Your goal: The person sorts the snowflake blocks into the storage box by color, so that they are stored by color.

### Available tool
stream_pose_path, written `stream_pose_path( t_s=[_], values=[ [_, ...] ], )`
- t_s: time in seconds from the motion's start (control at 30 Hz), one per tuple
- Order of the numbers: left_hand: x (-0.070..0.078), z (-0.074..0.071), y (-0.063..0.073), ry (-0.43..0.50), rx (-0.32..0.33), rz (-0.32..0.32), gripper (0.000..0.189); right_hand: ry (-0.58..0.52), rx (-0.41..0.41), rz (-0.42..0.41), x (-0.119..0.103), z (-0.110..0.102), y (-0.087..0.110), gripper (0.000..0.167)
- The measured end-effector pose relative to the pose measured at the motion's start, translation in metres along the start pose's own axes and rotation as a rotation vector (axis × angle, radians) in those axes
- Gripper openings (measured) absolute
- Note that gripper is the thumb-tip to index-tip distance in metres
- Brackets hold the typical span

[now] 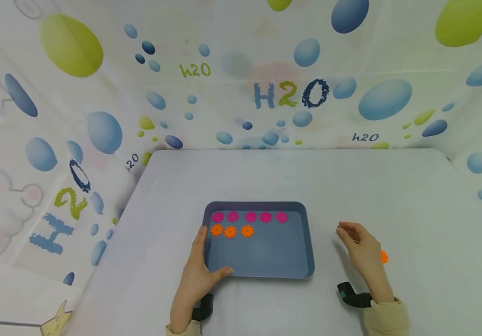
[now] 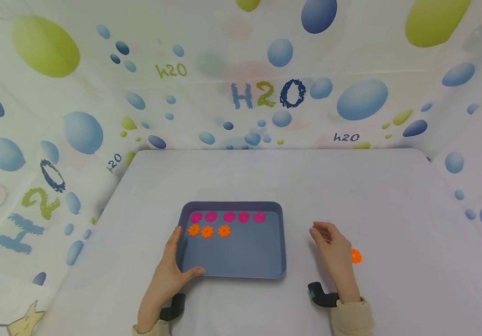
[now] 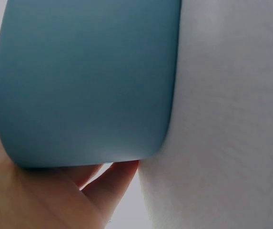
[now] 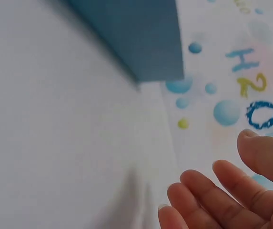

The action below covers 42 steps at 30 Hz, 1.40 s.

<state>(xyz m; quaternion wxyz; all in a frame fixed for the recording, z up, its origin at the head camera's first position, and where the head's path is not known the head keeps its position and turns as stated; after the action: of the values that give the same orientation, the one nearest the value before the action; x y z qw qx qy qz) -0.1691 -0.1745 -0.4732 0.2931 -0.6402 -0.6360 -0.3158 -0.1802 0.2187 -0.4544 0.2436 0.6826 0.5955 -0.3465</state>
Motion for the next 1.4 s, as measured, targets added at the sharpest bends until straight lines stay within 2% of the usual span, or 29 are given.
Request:
stream_pose_path(
  t_s=[0.27, 0.43, 0.53, 0.63, 0.73, 0.87, 0.97, 1.2, 1.4],
  values=[
    [0.000, -0.002, 0.000, -0.009, -0.003, 0.001, 0.120, 0.116, 0.071, 0.040, 0.024, -0.014, 0.034, 0.039],
    [-0.001, -0.002, 0.000, -0.014, 0.007, 0.003, 0.120, 0.145, 0.051, 0.043, 0.031, -0.017, 0.045, 0.037],
    [-0.002, -0.002, 0.000, -0.012, 0.002, -0.005, 0.120, 0.179, 0.007, -0.012, 0.030, -0.016, 0.045, 0.036],
    [-0.003, -0.002, 0.000, -0.009, 0.002, -0.013, 0.119, 0.220, -0.014, -0.104, 0.023, -0.014, 0.043, 0.039],
    [-0.004, -0.002, 0.000, -0.005, 0.005, -0.011, 0.119, 0.256, 0.015, -0.166, 0.016, -0.014, 0.041, 0.041],
    [-0.003, 0.000, 0.000, -0.004, 0.000, -0.002, 0.119, 0.268, 0.055, -0.178, 0.012, -0.017, 0.041, 0.040],
    [-0.001, 0.000, -0.001, -0.005, -0.002, 0.005, 0.119, 0.267, 0.007, -0.144, 0.014, -0.016, 0.039, 0.040],
    [0.000, 0.000, -0.001, -0.007, -0.007, 0.010, 0.119, 0.278, -0.175, -0.005, 0.030, -0.013, 0.030, 0.033],
    [-0.002, 0.000, 0.000, -0.007, -0.002, 0.010, 0.119, 0.262, -0.251, 0.048, 0.032, -0.009, 0.024, 0.029]
  ],
)
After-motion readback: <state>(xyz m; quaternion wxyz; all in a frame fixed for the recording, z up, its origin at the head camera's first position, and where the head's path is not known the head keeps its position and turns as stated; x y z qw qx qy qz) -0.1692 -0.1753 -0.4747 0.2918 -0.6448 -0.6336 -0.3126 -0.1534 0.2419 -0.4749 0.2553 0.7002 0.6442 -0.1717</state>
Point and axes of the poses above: each hand's wrist, its own y-axis away from the middle knuckle, its own z-axis out of the palm, x = y × z, the point moved 9 cm from there along -y, towards the middle knuckle, and after that the axes turned 6 degrees about -z, right-handed, at the moved point
